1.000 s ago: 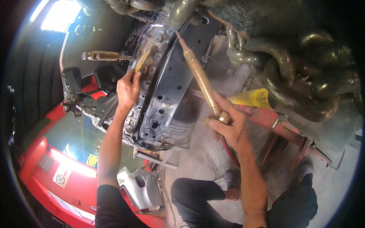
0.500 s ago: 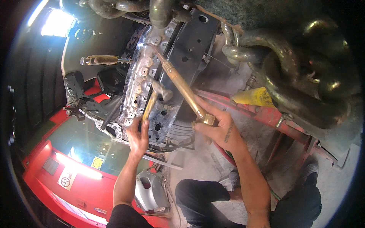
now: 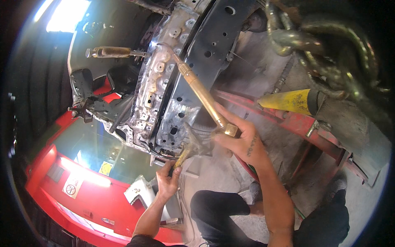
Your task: The person welds a car frame using a welding torch and filler rod, then hammers the welds to smooth them. The work is performed on a red vehicle frame secured in a repair jig.
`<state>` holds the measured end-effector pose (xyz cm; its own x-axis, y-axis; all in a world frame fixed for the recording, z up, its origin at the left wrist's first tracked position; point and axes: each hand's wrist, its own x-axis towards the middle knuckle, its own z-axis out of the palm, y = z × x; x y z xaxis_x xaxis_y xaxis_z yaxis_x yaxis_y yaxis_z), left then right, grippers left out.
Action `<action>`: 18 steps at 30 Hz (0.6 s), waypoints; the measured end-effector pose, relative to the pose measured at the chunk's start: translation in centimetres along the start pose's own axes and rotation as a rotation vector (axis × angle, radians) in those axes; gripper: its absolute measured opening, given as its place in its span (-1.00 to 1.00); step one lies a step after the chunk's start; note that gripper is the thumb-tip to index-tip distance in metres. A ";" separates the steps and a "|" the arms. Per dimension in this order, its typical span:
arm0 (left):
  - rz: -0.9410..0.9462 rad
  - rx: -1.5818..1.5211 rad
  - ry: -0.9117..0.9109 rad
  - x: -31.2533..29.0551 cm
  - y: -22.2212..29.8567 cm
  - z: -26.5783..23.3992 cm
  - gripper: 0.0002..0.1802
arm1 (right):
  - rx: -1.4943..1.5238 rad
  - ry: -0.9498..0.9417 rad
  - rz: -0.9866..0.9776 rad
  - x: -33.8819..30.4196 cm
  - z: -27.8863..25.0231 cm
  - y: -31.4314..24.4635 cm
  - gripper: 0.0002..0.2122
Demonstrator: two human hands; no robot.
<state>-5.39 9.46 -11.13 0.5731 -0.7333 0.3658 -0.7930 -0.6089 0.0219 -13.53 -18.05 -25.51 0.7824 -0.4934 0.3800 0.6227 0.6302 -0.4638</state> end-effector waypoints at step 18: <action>-0.233 0.229 -0.217 -13.1 -7.7 4.3 -0.73 | -0.089 0.016 0.007 -2.4 1.8 2.2 -0.29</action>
<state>-5.89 22.51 -20.11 0.7820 -0.5997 0.1699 -0.5841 -0.8002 -0.1362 -14.05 -14.42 -25.99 0.7865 -0.4989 0.3640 0.6149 0.5782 -0.5363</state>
